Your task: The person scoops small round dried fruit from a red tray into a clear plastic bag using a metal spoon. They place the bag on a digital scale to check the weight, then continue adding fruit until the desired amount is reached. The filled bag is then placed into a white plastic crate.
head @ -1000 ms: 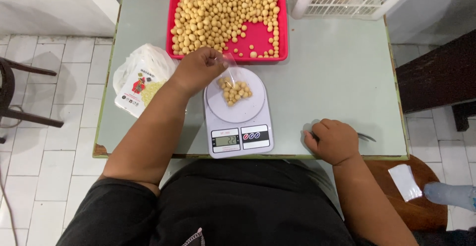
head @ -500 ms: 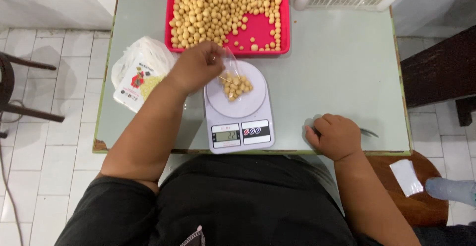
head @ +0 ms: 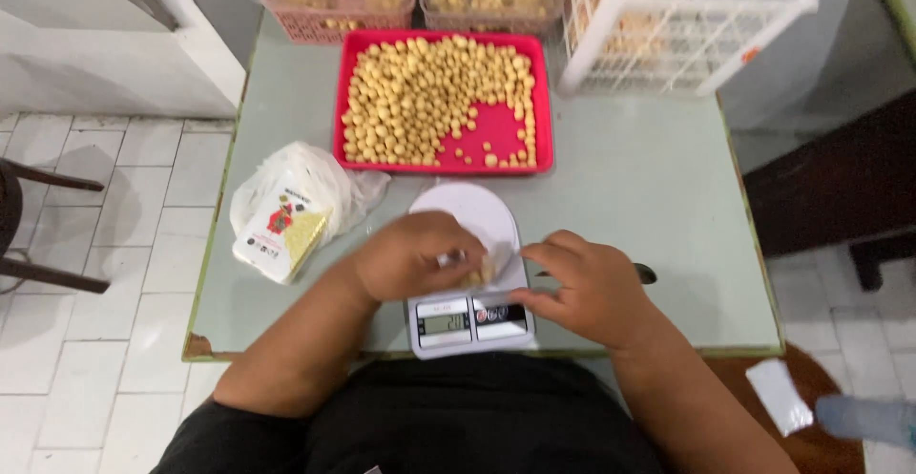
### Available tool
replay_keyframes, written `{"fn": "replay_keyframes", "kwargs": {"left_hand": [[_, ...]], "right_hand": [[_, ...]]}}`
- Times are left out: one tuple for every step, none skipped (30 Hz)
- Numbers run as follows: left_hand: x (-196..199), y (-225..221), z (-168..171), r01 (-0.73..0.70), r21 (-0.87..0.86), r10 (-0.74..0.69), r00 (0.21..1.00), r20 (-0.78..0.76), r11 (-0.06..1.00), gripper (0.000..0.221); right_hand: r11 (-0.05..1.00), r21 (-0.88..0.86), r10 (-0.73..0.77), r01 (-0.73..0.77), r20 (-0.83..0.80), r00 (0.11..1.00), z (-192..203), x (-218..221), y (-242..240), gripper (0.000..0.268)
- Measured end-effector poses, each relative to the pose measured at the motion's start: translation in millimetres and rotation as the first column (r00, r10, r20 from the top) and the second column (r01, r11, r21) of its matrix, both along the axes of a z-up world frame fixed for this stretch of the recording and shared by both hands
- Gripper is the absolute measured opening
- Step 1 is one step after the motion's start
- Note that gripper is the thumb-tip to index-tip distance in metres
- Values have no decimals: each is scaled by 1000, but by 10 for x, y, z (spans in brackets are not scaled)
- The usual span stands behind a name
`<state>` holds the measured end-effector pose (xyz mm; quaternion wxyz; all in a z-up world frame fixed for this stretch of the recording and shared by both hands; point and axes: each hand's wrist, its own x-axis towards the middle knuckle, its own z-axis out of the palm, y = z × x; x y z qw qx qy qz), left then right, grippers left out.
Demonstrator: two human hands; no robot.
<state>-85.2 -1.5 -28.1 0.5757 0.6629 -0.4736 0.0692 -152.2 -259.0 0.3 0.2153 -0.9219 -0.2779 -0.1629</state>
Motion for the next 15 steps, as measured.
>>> {"fn": "replay_keyframes", "kwargs": {"left_hand": [[16,20,-7,-8,-10,8,1000,13,1000,17],[3,47,-29,37,-54,-42,994,-97,998,17],[-3,73,-54,77,-103,-96,975,-202,992,18],[11,93,-103,68,-111,-89,977,-193,992,18],[32,108,-153,63,-141,-95,968,-231,988,17],[58,121,-207,60,-170,-105,958,-266,984,17],[99,141,-196,55,-178,-101,961,-257,983,17],[112,162,-194,6,-162,-45,970,-240,987,16],[127,182,-197,-44,-148,10,975,-222,988,15],[125,200,-167,-50,-158,14,975,-224,986,15],[120,219,-139,-70,-169,31,975,-221,983,14],[122,232,-108,-90,-182,50,976,-214,979,13],[114,230,-83,-99,-194,56,975,-213,976,13],[104,232,-54,-122,-225,74,975,-207,967,14],[93,228,-23,-144,-257,93,975,-202,956,16]], "right_hand": [[1000,-10,8,-8,13,1000,40,102,43,37],[998,-22,60,-62,-75,995,69,184,93,41],[993,-30,109,-115,-165,980,96,272,145,46],[991,-39,117,-124,-158,981,188,334,210,46],[985,-38,153,-169,-278,948,279,400,274,40],[977,-31,181,-210,-393,901,365,459,337,33],[976,-41,184,-216,-387,904,444,523,382,33],[970,-48,185,-240,-501,845,510,556,427,21],[963,-51,180,-265,-608,773,571,592,471,11],[961,-61,179,-271,-611,771,585,654,495,11],[954,-73,182,-290,-628,757,597,713,519,14],[946,-88,185,-311,-642,744,614,781,538,19],[942,-99,184,-320,-643,743,583,831,522,19],[929,-134,199,-346,-607,769,551,877,508,18],[913,-169,216,-371,-571,792,521,922,487,18]]}}
